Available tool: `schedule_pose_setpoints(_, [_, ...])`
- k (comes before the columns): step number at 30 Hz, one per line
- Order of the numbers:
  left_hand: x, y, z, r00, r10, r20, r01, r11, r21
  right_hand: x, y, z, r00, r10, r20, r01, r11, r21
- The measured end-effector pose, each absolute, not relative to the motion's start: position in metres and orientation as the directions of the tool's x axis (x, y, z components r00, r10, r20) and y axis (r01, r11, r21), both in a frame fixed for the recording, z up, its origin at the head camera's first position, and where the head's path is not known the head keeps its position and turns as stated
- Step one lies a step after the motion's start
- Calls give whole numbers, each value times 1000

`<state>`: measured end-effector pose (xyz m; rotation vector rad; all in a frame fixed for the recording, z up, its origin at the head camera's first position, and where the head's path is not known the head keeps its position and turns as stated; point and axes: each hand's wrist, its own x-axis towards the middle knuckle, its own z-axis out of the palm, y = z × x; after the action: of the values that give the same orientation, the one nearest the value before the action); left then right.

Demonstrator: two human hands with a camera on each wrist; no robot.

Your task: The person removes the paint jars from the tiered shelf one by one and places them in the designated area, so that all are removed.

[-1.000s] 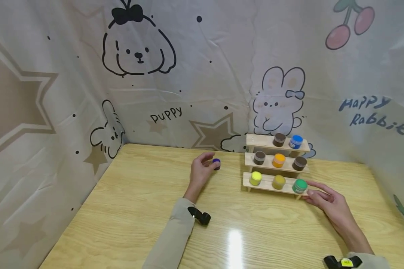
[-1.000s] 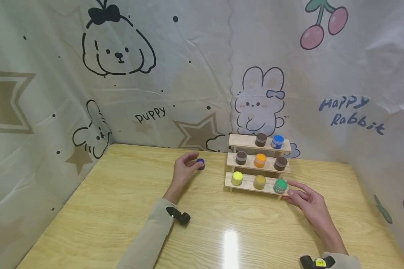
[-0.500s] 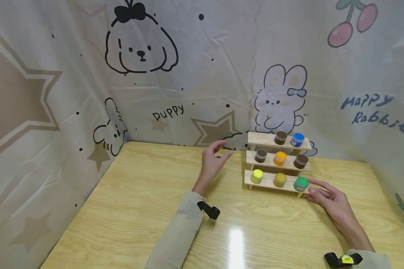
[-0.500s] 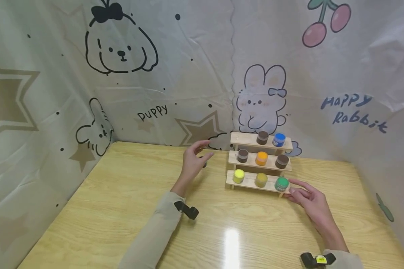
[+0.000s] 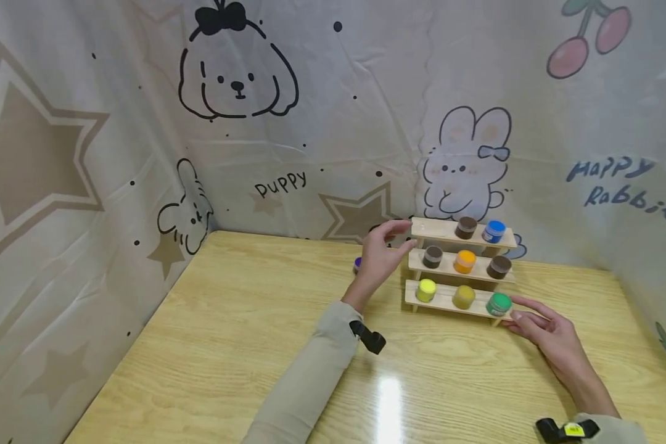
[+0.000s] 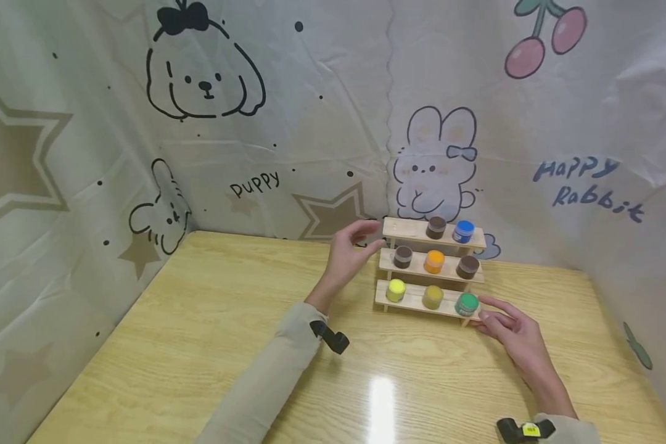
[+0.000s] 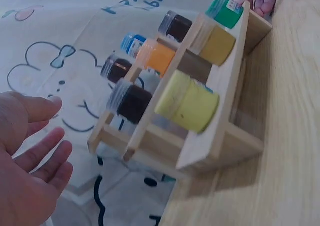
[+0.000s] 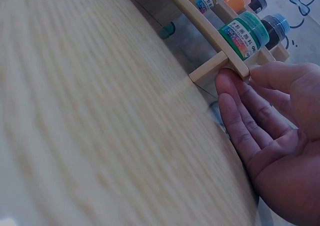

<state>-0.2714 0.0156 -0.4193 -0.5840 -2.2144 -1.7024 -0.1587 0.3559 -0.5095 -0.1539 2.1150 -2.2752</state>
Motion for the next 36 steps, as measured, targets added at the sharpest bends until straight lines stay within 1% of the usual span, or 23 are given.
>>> schedule_pose_setpoints(8, [-287,37,-397,-865,202,458,496,218,840,-164,356,-503,-995,-78,58,-54,-48,-997])
schedule_pose_setpoints(12, [-293,50,-389,-875,215,434,478,244,844,-165,357,-504,-996,-75,44,-39,-76,-996])
schedule_pose_setpoints(16, [-296,61,-388,-882,226,413,462,244,853,-163,357,-507,-996,-83,29,-21,-89,-996])
schedule_pose_setpoints(19, [-298,69,-389,-883,246,399,454,243,857,-160,357,-509,-996,-84,34,-28,-79,-997])
schedule_pose_setpoints(25, [-302,81,-390,-894,286,344,422,282,862,-159,357,-509,-994,-96,53,-45,-89,-995])
schedule_pose_setpoints(31, [-304,93,-393,-891,316,325,412,266,871,-159,356,-510,-993,-98,69,-61,-81,-995])
schedule_pose_setpoints(36, [-304,106,-395,-907,290,305,387,291,875,-158,357,-511,-994,-84,75,-71,-47,-996])
